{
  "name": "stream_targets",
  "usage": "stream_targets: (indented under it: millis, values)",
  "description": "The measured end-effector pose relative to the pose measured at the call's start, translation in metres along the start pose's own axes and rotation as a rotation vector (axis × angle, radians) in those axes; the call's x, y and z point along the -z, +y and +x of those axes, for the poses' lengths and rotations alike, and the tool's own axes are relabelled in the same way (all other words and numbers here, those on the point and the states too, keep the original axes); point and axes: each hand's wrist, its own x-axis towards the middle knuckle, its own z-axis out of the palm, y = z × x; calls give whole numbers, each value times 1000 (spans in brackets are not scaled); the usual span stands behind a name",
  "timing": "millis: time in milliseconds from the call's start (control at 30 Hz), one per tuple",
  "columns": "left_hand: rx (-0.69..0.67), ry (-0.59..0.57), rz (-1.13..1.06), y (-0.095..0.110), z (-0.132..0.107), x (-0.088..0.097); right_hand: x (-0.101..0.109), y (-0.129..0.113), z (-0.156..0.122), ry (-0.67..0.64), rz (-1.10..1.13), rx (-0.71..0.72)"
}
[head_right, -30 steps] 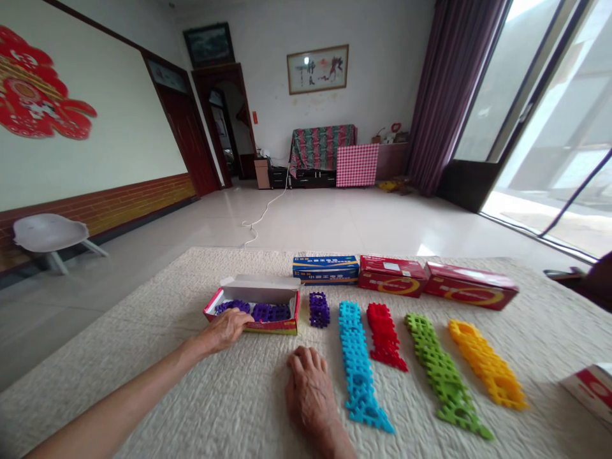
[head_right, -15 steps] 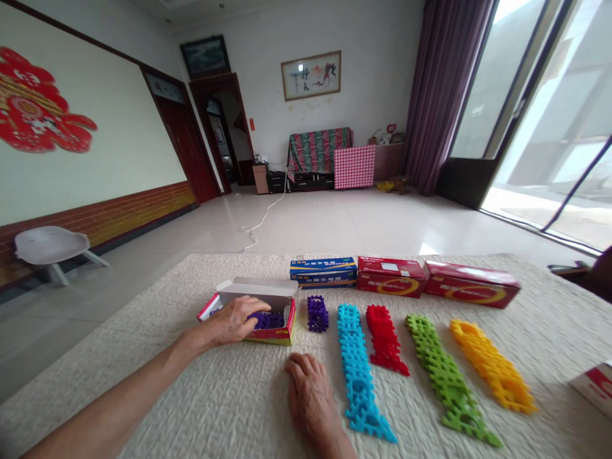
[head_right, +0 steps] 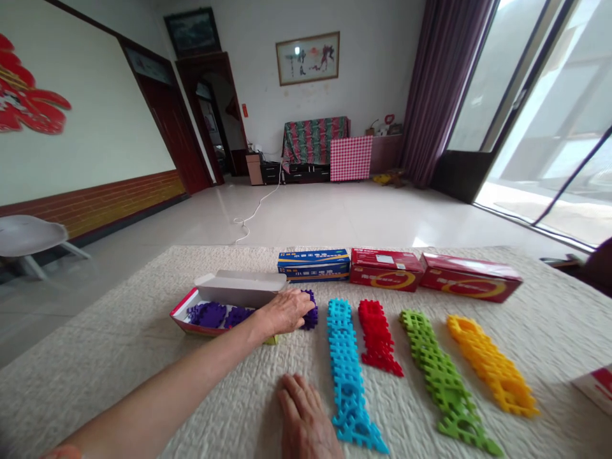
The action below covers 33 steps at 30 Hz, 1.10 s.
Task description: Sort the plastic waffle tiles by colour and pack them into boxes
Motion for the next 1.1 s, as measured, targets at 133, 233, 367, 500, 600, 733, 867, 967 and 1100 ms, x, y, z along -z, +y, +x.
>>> stream_targets:
  millis: [133,233,367,500,600,733,867,967,1100]
  values:
    - [29,-36,41,7,7,-8,13,-6,4,-42,48,-32]
    - [20,-70,48,6,10,-13,15,-7,3,-52,73,-46]
    - [24,-85,52,7,12,-19,11,-5,1,-34,49,-38]
    - [26,-74,57,9,11,-20,7,-4,0,8,54,-12]
    - [30,-60,72,11,9,-20,2,1,-1,60,45,23]
    - [56,-43,106,18,7,-21,-11,15,-2,189,-4,138]
    - [79,-52,62,25,3,-9,-26,29,-1,300,-25,206]
    - [63,-24,-8,13,-12,15,-33,35,-3,314,-50,232]
    - [110,75,-153,-40,-56,44,-36,39,-5,291,-82,247]
